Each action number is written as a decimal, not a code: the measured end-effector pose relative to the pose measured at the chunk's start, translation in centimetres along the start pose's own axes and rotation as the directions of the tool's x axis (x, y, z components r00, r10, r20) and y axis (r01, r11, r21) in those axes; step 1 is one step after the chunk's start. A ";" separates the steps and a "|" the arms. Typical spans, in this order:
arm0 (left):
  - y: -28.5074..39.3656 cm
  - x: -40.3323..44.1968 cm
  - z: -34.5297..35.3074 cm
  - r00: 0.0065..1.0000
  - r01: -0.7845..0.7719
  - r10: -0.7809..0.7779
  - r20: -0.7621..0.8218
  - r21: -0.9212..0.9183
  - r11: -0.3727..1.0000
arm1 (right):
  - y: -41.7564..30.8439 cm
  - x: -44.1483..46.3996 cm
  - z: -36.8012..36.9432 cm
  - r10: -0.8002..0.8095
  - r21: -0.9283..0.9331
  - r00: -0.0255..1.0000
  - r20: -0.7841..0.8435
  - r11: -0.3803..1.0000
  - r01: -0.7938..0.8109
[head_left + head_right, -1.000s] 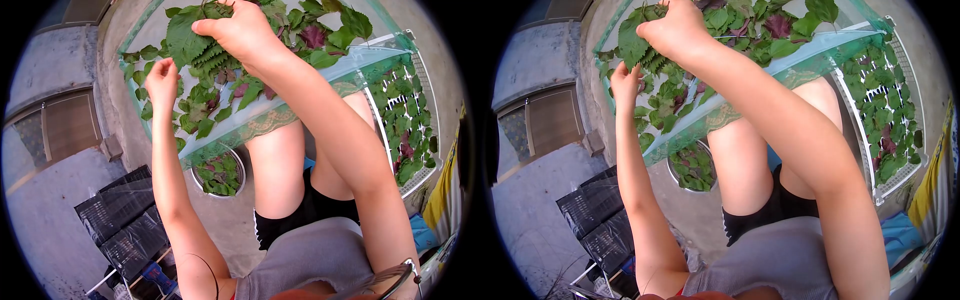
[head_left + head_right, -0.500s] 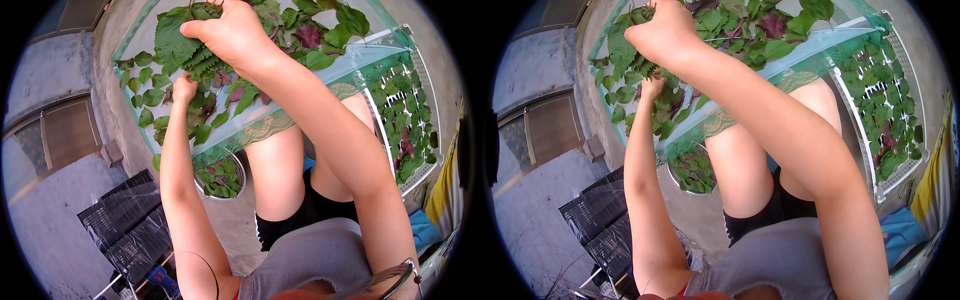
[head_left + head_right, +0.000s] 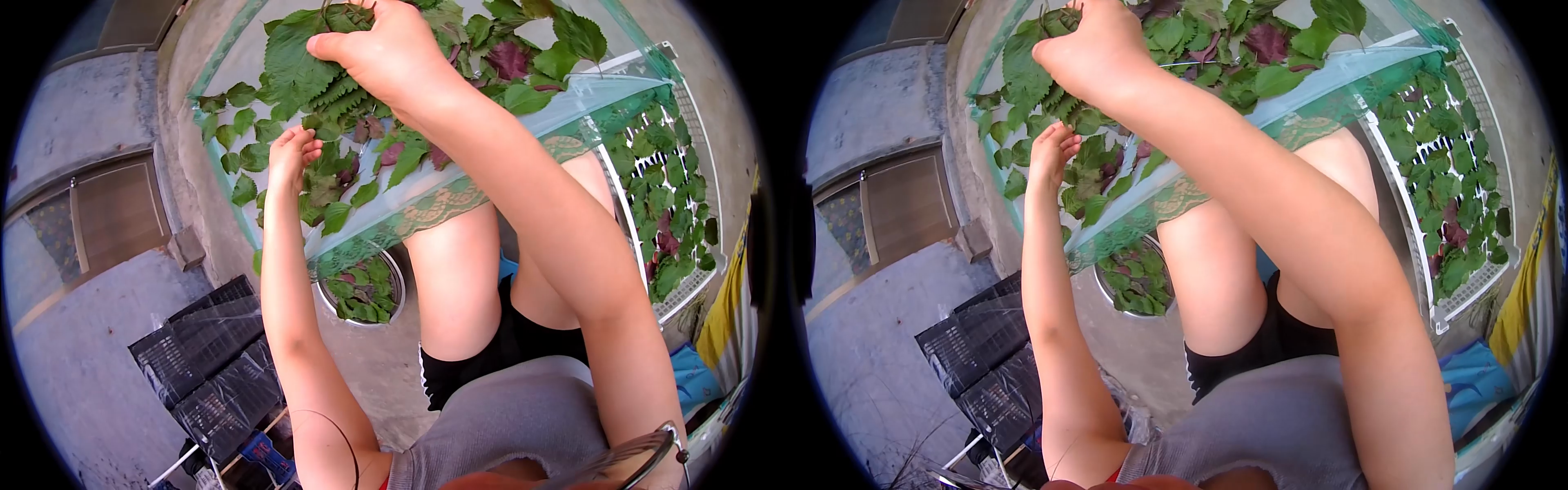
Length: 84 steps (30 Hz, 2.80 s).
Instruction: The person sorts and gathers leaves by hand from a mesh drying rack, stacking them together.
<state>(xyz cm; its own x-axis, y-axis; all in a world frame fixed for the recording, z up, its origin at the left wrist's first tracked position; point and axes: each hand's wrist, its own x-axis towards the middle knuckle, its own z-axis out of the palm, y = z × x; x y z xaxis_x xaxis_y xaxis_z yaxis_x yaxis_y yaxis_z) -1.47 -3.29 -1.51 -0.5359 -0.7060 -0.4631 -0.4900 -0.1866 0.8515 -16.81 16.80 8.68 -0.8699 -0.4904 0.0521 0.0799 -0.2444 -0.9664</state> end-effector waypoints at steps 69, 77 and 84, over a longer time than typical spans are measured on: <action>1.9 -9.2 7.1 0.762 -0.641 0.447 0.469 0.644 0.417 | -1.7 -1.2 -1.0 0.103 0.328 0.994 0.024 0.939 -0.105; 1.9 -9.5 6.2 0.295 -0.852 0.776 0.558 0.521 -0.050 | -1.5 -1.3 -0.9 0.070 0.321 0.997 0.014 0.944 -0.071; 1.1 -10.8 4.1 -0.027 -0.813 0.764 0.644 0.431 -0.391 | -1.8 -1.4 -0.9 0.066 0.265 0.998 -0.007 0.962 -0.062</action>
<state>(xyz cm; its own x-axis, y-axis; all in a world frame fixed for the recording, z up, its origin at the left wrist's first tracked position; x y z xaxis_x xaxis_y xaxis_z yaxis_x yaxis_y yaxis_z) 1.01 6.93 3.45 -0.8030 0.3165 0.5049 0.3316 0.9413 -0.0626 -16.17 18.69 10.09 -0.8660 -0.4999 -0.0139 0.2599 -0.4263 -0.8664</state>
